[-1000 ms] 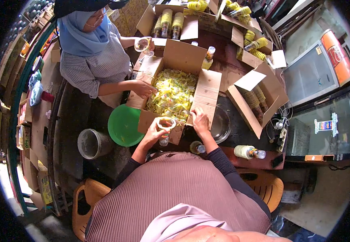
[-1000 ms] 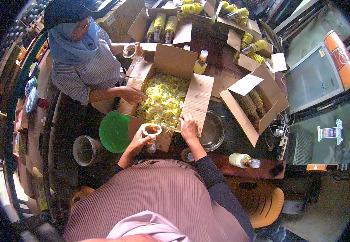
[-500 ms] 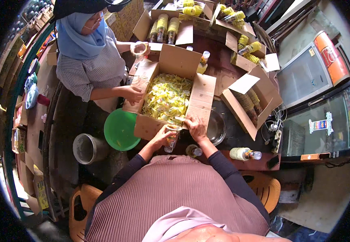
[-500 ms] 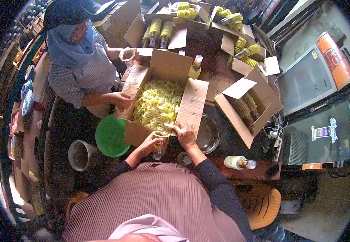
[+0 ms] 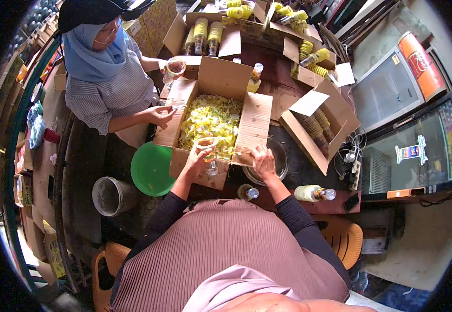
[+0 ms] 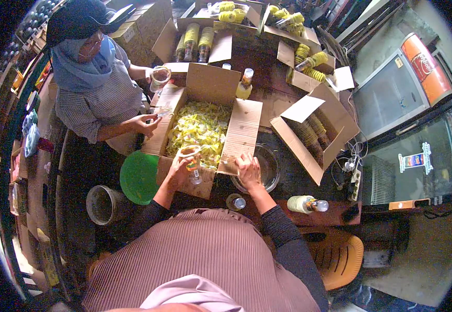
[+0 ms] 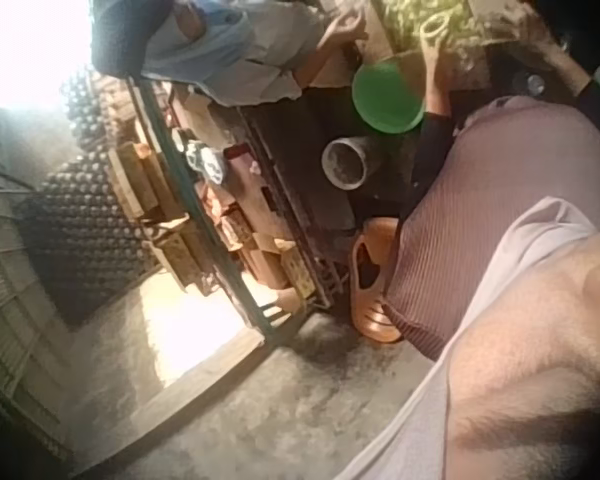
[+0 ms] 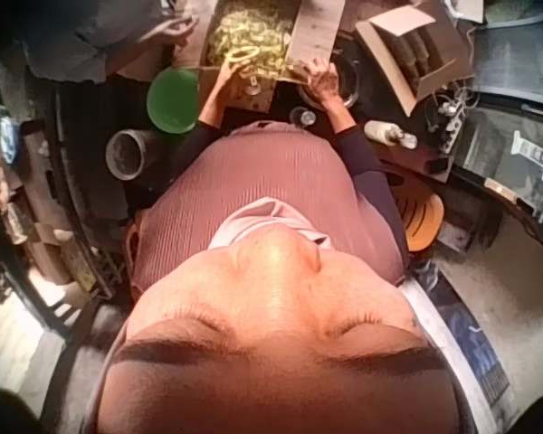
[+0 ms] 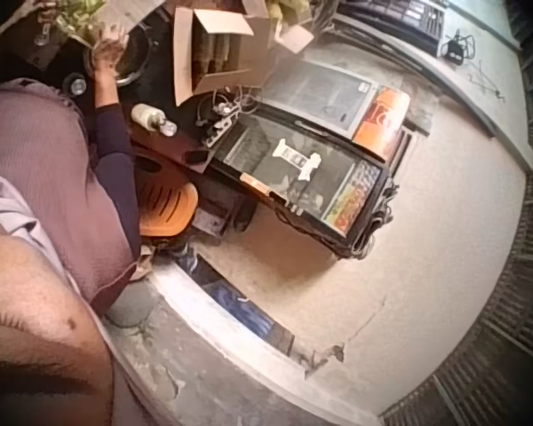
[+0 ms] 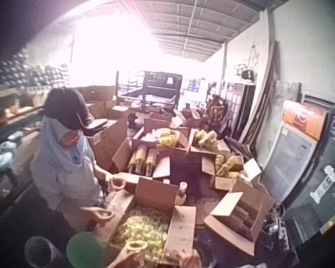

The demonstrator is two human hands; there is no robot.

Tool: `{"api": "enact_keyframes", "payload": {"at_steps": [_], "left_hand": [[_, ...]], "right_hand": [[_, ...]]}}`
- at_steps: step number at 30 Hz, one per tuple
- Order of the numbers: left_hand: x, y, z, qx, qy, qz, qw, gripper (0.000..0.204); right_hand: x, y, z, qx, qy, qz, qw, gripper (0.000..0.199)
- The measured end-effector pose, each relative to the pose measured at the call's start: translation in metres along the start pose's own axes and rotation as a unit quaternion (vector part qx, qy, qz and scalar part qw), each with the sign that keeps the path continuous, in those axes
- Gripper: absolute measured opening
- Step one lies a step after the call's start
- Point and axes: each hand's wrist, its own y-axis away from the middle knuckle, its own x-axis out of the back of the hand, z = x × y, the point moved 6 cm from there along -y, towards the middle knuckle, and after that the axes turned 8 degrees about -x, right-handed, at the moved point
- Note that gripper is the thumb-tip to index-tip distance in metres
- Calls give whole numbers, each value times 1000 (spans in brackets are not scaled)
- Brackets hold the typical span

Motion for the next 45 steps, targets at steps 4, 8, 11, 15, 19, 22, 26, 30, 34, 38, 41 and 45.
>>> {"api": "enact_keyframes", "payload": {"at_steps": [4,8,11,15,19,22,26,30,34,38,41,45], "left_hand": [[-8,9,11,-35,-28,-37,998,53],[-23,14,25,-81,-132,-76,985,58],[-37,19,36,-86,-202,-89,971,60],[-55,20,58,-132,-362,-89,919,63],[-44,15,56,-220,-472,-54,852,71],[-46,14,59,-167,-486,-61,856,71],[-58,18,76,-233,-572,-59,785,68],[-63,23,83,-252,-625,-48,738,67],[-72,27,88,-195,-642,-71,738,67],[-73,24,86,-201,-643,-97,732,62],[-66,17,77,-192,-622,-130,748,56],[-64,10,69,-91,-394,-211,890,49]], "right_hand": [[14,-4,-5,-79,-164,23,983,6],[43,-15,-19,-145,-281,28,948,8],[49,-16,-26,-136,-313,30,939,9],[59,-15,-40,-95,-320,23,942,16],[67,-11,-55,-37,-277,44,959,22],[68,-6,-64,10,-196,42,980,23],[70,-3,-71,66,-146,55,986,25],[61,2,-73,97,-152,52,982,25],[65,1,-73,110,-134,47,984,19],[58,-1,-72,136,-116,54,982,15],[56,-2,-71,142,-114,51,982,14],[49,-3,-71,151,-99,51,982,13]]}}
